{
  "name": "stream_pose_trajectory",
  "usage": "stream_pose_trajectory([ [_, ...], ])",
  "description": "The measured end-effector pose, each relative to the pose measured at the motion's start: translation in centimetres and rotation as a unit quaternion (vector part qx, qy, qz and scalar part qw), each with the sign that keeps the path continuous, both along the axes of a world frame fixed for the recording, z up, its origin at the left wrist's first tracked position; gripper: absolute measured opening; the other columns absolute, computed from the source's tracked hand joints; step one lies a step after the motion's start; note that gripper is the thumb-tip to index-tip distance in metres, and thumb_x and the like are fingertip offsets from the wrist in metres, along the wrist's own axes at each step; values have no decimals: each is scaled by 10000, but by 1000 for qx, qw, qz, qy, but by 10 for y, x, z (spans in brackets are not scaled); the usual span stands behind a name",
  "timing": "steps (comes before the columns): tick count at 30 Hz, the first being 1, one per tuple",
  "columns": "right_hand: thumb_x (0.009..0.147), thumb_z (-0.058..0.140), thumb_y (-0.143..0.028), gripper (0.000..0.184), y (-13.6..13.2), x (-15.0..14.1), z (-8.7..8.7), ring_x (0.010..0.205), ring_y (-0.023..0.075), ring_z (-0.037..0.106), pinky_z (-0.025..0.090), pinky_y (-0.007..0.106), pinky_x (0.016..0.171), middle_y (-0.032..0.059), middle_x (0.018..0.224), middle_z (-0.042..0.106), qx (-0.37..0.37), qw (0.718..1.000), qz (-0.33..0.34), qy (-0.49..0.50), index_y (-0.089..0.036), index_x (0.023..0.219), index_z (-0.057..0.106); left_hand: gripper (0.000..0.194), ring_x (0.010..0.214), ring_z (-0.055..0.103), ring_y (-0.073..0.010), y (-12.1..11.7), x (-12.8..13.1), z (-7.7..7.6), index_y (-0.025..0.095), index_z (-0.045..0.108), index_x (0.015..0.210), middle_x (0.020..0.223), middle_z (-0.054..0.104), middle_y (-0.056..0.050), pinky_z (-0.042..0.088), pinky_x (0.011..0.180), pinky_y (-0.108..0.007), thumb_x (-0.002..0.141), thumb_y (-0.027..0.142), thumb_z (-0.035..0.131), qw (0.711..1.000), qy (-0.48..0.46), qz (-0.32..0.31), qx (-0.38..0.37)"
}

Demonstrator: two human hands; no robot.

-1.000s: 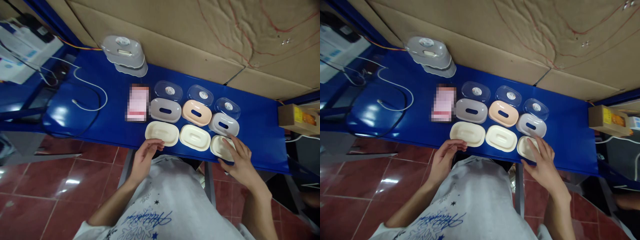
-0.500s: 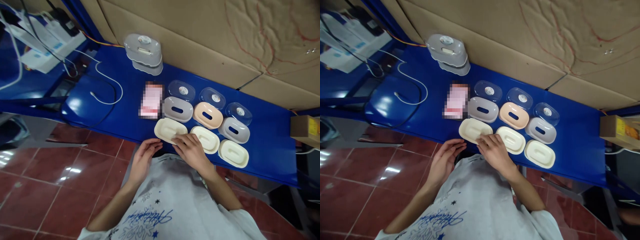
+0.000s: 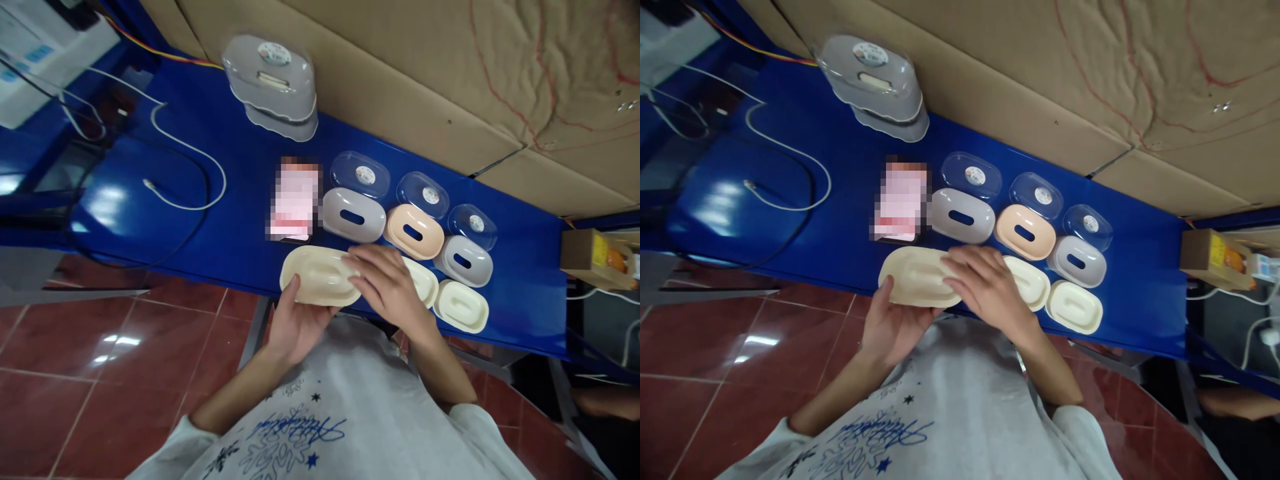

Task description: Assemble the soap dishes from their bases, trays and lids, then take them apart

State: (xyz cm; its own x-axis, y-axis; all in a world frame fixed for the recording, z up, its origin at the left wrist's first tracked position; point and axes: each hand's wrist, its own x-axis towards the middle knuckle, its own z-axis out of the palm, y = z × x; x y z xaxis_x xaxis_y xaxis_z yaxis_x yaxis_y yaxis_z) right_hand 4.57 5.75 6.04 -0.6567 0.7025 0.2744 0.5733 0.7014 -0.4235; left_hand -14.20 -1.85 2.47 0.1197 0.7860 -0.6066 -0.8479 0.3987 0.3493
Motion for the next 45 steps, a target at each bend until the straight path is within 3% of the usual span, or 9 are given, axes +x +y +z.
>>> stream_pose_trajectory([
  [3,1108,571,-290,356,29,-2,-13,1364,292,653,467,487,1170,117,1442,734,44,993,-71,-84,-181,1430,676,607,1363,663,-365,1,1,-1,223,655,1389,1360,759,-127,639,1011,-460,901,565,772,999,-1,20,-25],
  [7,1110,553,-229,285,42,-1,-21,1186,269,736,500,463,1075,66,1266,820,60,988,-102,-99,-224,1312,754,652,1335,680,-377,1,2,-3,227,642,1409,1385,744,-128,647,1003,-490,880,573,798,999,-14,1,-31],
  [11,1069,645,-225,244,19,5,-2,1110,250,741,526,440,998,77,1203,826,67,992,-105,-1,-210,1291,743,654,1360,665,-365,6,5,-3,245,664,1366,1441,713,-109,643,1015,-468,880,668,774,1000,-4,6,-24],
  [16,1043,665,-173,319,-24,11,20,1083,222,734,544,434,1007,35,1201,820,3,1000,-22,13,-264,1347,697,706,1420,615,-388,18,10,-2,229,696,1257,1428,710,-137,623,1050,-487,870,819,678,999,10,-24,32],
  [31,1053,551,-80,398,-36,12,11,1092,246,687,506,459,1065,89,1217,800,49,990,16,-129,-171,1426,654,657,1359,655,-339,27,15,-18,266,686,1295,1269,772,-96,620,1023,-428,790,641,875,998,23,9,57],
  [35,1057,562,-97,383,-40,10,8,1073,241,705,528,457,1062,81,1200,806,41,993,22,-113,-193,1411,672,528,1352,668,-295,25,16,-18,253,695,1260,1275,775,-74,607,1055,-386,848,543,849,999,9,15,38],
  [38,1080,574,-172,364,-25,11,13,1129,232,718,552,458,1054,71,1214,805,-14,998,31,-49,-243,1424,668,444,1396,644,-295,24,15,-19,243,706,1239,1275,782,-74,578,1125,-406,887,492,812,999,11,8,34],
  [41,1112,512,-237,368,20,9,14,1227,250,708,545,481,1082,84,1296,787,-37,999,13,-14,-261,1449,659,435,1451,606,-292,22,16,-18,258,712,1236,1282,792,-57,552,1175,-417,871,465,830,999,19,6,32],
  [45,1091,449,-194,534,95,-6,-10,1563,357,457,342,643,1272,160,1646,542,-14,991,-85,-103,-193,1625,473,442,1477,581,-301,17,18,-15,260,715,1223,1270,802,-55,568,1153,-423,863,493,822,999,15,4,36],
])
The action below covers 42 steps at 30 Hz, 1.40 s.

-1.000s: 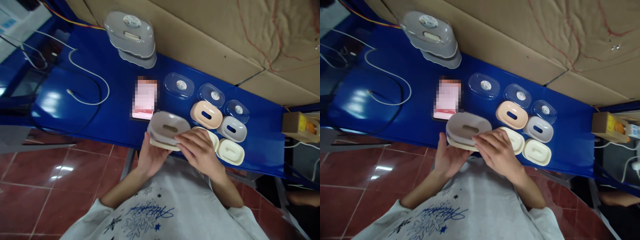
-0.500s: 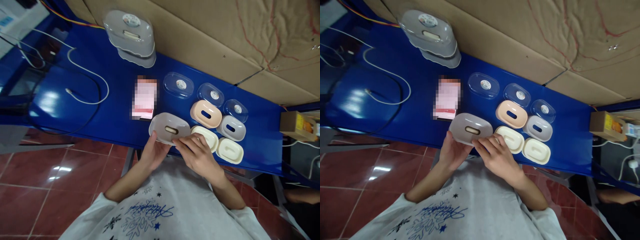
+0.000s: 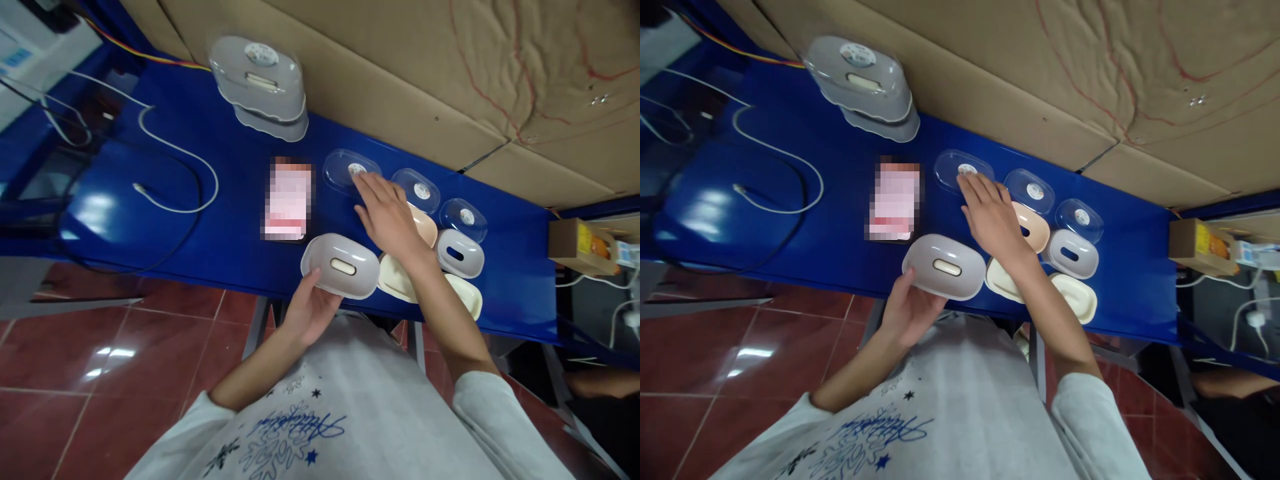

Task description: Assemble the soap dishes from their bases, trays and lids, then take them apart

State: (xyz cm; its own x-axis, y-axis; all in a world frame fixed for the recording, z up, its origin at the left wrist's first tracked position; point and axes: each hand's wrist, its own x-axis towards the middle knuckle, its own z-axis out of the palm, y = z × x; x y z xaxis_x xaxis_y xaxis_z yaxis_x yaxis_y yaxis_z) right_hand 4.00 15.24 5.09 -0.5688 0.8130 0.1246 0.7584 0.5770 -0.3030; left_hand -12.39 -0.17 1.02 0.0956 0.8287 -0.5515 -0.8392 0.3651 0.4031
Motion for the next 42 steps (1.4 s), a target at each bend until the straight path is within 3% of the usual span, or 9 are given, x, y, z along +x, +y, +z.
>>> stream_pose_trajectory([
  [2,1050,495,-158,616,24,-9,-15,1599,408,381,262,709,1290,211,1694,452,-5,999,-20,-38,-137,1657,396,433,1461,595,-306,-3,-1,2,251,716,1213,1271,799,-62,585,1123,-424,874,510,792,1000,-14,8,-6],
  [6,998,686,-270,636,36,-19,-30,1556,465,390,228,751,1279,243,1572,507,-2,998,-30,-53,-134,1583,478,415,1405,641,-303,-4,-6,5,236,722,1186,1257,797,-65,609,1083,-419,881,514,760,998,-43,23,-36],
  [9,949,778,-351,720,33,-16,-25,1523,479,429,325,741,1232,238,1564,484,-29,998,-45,-39,-151,1572,478,391,1419,629,-310,1,-9,6,234,725,1166,1262,794,-72,609,1090,-425,910,529,737,998,-43,19,-32],
  [12,953,768,-406,710,21,-7,-7,1436,437,537,461,681,1147,212,1538,518,-57,998,-40,9,-187,1561,475,414,1476,580,-336,8,-8,8,249,725,1186,1278,787,-80,607,1105,-459,938,580,706,1000,-16,-3,3],
  [16,983,738,-512,693,-27,4,28,1468,350,530,479,576,1201,159,1544,534,-70,993,-9,93,-269,1571,463,422,1501,556,-339,16,-6,11,266,730,1224,1374,754,-66,601,1116,-471,980,601,653,1000,-21,-8,15],
  [19,995,734,-507,733,-69,8,41,1491,350,518,479,581,1221,154,1577,507,-99,991,18,90,-311,1621,406,429,1502,559,-308,20,-4,17,262,729,1285,1399,748,-45,561,1170,-442,1014,576,618,997,-80,7,10],
  [23,1005,723,-482,770,-93,11,29,1523,383,482,469,639,1231,163,1592,468,-85,993,17,85,-348,1658,338,478,1506,561,-301,22,4,23,220,698,1390,1347,775,-76,494,1236,-447,1078,543,536,989,-146,10,10],
  [30,1002,702,-524,884,-95,19,5,1556,428,420,454,688,1235,204,1598,400,-69,993,39,90,-352,1708,200,540,1444,625,-288,21,12,18,236,615,1515,1323,787,-79,512,1207,-437,1114,563,458,986,-163,42,-13],
  [42,1013,721,-397,776,-89,23,19,1615,387,353,392,667,1277,188,1712,331,-50,988,78,126,-307,1662,305,512,1391,662,-317,14,3,21,247,653,1483,1289,802,-92,586,1109,-455,1104,552,491,993,-115,-19,36],
])
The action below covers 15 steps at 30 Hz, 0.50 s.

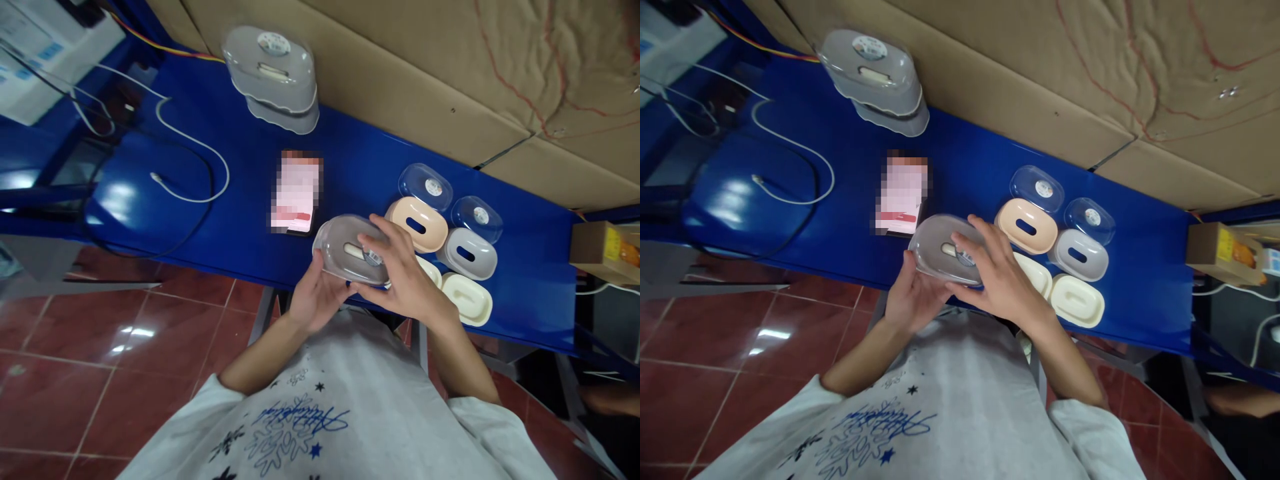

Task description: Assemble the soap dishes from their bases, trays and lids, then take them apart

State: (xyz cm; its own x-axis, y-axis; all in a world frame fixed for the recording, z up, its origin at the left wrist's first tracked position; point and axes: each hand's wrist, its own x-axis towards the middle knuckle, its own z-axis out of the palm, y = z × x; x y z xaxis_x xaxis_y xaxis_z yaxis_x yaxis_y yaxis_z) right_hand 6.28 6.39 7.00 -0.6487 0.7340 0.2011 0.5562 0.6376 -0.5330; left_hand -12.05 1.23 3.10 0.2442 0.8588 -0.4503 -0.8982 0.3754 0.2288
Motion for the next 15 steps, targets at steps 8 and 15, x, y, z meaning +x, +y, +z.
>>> stream_pose_trajectory([
  [8,978,758,-483,809,-2,4,-1,1598,408,386,387,685,1263,178,1714,367,7,1000,-1,11,-309,1652,346,505,1441,625,-298,-7,-1,0,262,626,1512,1367,775,-79,566,1133,-439,1101,533,511,999,-11,-16,27],
  [15,963,777,-464,806,-7,3,-9,1592,427,385,402,687,1251,159,1731,341,45,999,-1,2,-329,1645,368,556,1476,596,-293,-4,3,8,200,613,1518,1365,772,-111,505,1219,-462,1139,530,375,999,-33,-28,26],
])
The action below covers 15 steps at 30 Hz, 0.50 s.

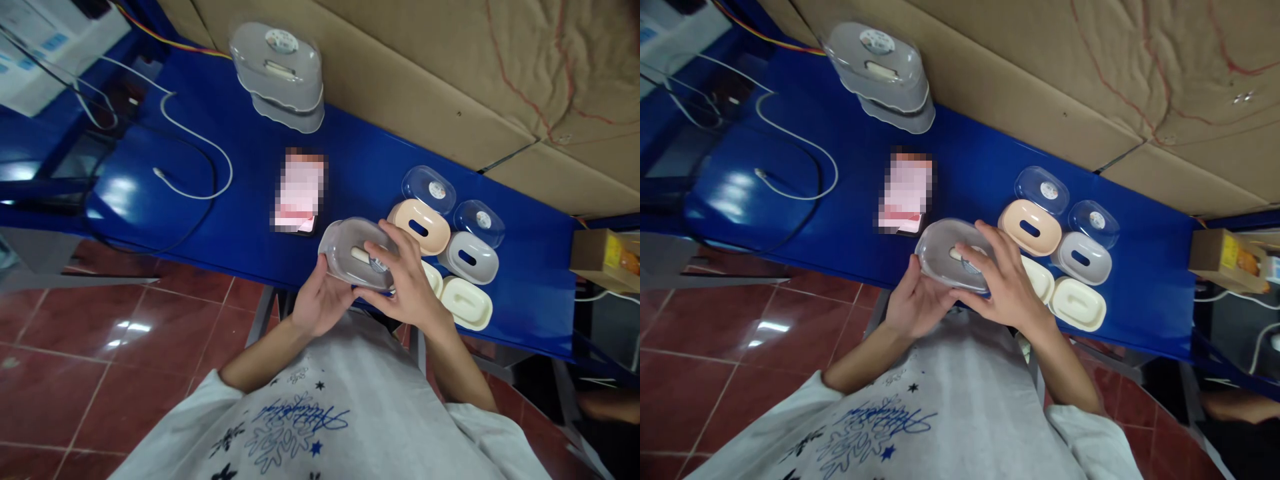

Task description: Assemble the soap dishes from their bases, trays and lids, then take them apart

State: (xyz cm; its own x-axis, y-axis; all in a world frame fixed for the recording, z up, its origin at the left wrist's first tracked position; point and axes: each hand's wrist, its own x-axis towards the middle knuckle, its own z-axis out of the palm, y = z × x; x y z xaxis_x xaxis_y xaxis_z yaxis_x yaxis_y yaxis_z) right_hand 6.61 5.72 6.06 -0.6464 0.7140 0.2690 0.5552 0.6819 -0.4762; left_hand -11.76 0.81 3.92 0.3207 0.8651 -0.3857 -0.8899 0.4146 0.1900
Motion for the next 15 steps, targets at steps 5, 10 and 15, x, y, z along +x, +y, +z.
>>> stream_pose_trajectory([
  [5,973,764,-463,829,-3,-5,-6,1599,429,370,390,720,1246,139,1743,313,17,999,-28,1,-379,1661,310,566,1452,618,-267,1,0,0,255,454,1652,1418,747,-86,515,1209,-429,1150,493,346,999,-5,45,-28],
  [10,961,776,-491,809,6,1,2,1597,419,393,415,702,1241,136,1728,351,-22,1000,11,-3,-371,1636,348,546,1485,585,-292,-1,-3,-3,243,495,1621,1392,758,-93,503,1219,-467,1139,480,392,999,8,19,-25],
  [15,967,766,-453,793,9,-2,1,1596,426,395,422,722,1228,146,1724,352,-6,1000,2,-1,-377,1629,337,542,1511,558,-337,-3,-4,-5,250,563,1563,1387,760,-103,502,1224,-516,1100,520,482,998,8,36,-41],
])
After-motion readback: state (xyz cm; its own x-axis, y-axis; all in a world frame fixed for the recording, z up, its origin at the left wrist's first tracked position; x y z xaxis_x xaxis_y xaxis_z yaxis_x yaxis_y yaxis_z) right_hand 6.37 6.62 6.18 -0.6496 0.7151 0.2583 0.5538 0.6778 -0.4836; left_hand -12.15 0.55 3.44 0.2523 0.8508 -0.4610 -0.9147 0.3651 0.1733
